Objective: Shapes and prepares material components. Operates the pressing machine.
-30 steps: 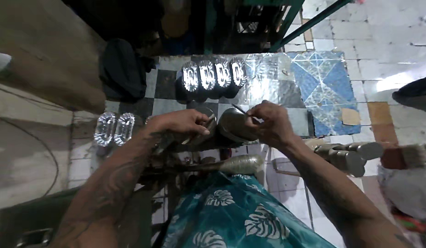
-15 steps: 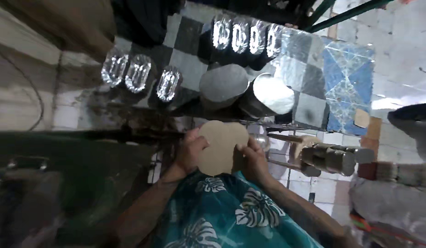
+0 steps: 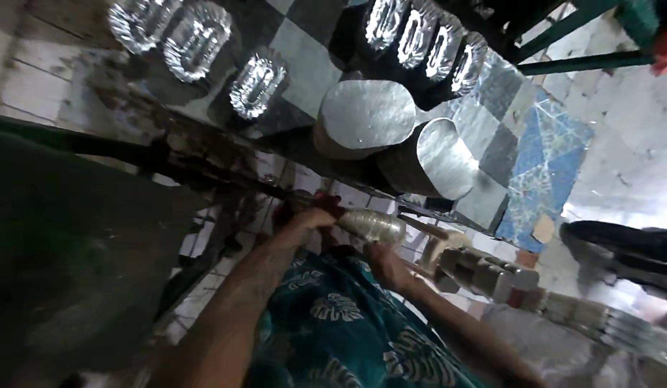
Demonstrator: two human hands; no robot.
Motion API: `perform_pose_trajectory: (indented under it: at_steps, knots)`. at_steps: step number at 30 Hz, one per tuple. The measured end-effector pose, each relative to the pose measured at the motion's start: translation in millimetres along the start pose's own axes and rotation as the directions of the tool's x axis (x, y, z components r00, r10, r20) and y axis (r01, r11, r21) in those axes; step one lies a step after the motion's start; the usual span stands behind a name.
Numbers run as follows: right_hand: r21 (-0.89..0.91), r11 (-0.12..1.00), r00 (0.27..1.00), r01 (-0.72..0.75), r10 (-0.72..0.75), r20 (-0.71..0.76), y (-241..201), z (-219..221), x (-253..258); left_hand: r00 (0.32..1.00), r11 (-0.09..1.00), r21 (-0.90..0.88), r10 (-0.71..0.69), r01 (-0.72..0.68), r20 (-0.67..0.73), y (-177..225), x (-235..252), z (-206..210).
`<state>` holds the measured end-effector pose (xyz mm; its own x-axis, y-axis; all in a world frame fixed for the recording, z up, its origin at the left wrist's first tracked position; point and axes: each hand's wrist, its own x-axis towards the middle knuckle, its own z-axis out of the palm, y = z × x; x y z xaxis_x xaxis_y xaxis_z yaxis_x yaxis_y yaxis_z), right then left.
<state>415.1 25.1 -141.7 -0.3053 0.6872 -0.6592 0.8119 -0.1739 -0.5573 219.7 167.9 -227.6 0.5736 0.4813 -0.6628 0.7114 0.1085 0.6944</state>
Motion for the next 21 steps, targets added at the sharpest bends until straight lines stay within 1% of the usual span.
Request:
perform_pose_trajectory:
  at_steps: [1,2,3,4,5,6,7,8,9,10,11,12,13,14,15,16,17,18,19,20,21]
  knots:
    - [-0.086,0.994,0.991,-0.068,0.078,0.108,15,13,-6,1.000,0.993,0.120,-0.023,0.021,0.011,-5,27,10]
    - [-0.112,0.986,0.974,-0.121,0.139,0.177,27,25,-11,0.997,0.983,0.171,-0.069,0.062,0.033,-10,50,17]
    - [-0.097,0.984,0.968,-0.151,0.167,0.188,34,35,-14,0.988,0.976,0.187,-0.132,0.115,0.085,-19,70,24]
    - [-0.059,0.985,0.972,-0.165,0.173,0.160,36,41,-17,0.980,0.977,0.154,-0.163,0.145,0.111,-36,88,35]
    - [-0.032,0.986,0.979,-0.165,0.168,0.119,35,46,-21,0.994,0.989,0.114,-0.102,0.097,0.039,-67,102,55]
    - [-0.016,0.988,0.985,-0.154,0.155,0.081,33,50,-27,0.999,0.995,0.101,-0.006,0.011,-0.048,-91,102,70]
    - [-0.012,0.989,0.987,-0.150,0.151,0.053,29,50,-27,0.988,0.989,0.132,0.088,-0.071,-0.126,-97,87,66]
    - [-0.003,0.989,0.988,-0.146,0.146,0.043,24,44,-24,0.991,0.981,0.191,0.062,-0.039,-0.118,-73,59,36]
    - [0.014,0.989,0.988,-0.144,0.143,0.059,19,38,-26,0.986,0.969,0.212,-0.144,0.124,0.082,-23,20,-12]
    - [0.023,0.991,0.988,-0.132,0.130,0.079,14,34,-28,0.973,0.959,0.225,-0.200,0.169,0.119,7,-15,-43]
    - [0.027,0.994,0.991,-0.104,0.101,0.085,12,31,-28,0.982,0.969,0.179,-0.182,0.171,0.050,18,-48,-66]
    - [0.023,0.998,0.996,-0.064,0.062,0.069,13,31,-27,0.990,0.989,0.074,-0.123,0.128,-0.068,20,-81,-84]
    - [0.008,0.999,0.998,-0.032,0.032,0.052,16,32,-25,0.978,0.999,-0.031,-0.028,0.022,-0.206,17,-115,-98]
    - [-0.005,1.000,0.999,-0.016,0.016,0.050,17,32,-22,0.937,0.985,-0.126,0.072,-0.122,-0.343,14,-149,-109]
    - [-0.028,1.000,0.998,-0.013,0.015,0.062,15,30,-19,0.871,0.951,-0.188,0.131,-0.246,-0.473,10,-183,-119]
    - [-0.049,0.999,0.997,-0.005,0.009,0.078,11,25,-15,0.808,0.922,-0.242,0.111,-0.301,-0.579,7,-214,-130]
    - [-0.054,0.998,0.996,0.018,-0.014,0.087,7,19,-9,0.738,0.905,-0.292,0.036,-0.310,-0.674,5,-241,-145]
    - [-0.059,0.997,0.996,0.055,-0.051,0.071,4,15,-2,0.634,0.883,-0.329,-0.049,-0.333,-0.772,3,-264,-160]
    - [-0.059,0.994,0.995,0.093,-0.090,0.051,0,14,4,0.489,0.858,-0.331,-0.109,-0.393,-0.865,-1,-283,-174]
    - [-0.057,0.989,0.991,0.136,-0.135,0.020,-7,13,13,0.347,0.809,-0.359,-0.207,-0.466,-0.915,-5,-292,-188]
    - [-0.056,0.981,0.982,0.185,-0.186,-0.015,-17,12,25,0.239,0.707,-0.395,-0.315,-0.587,-0.918,-11,-297,-202]
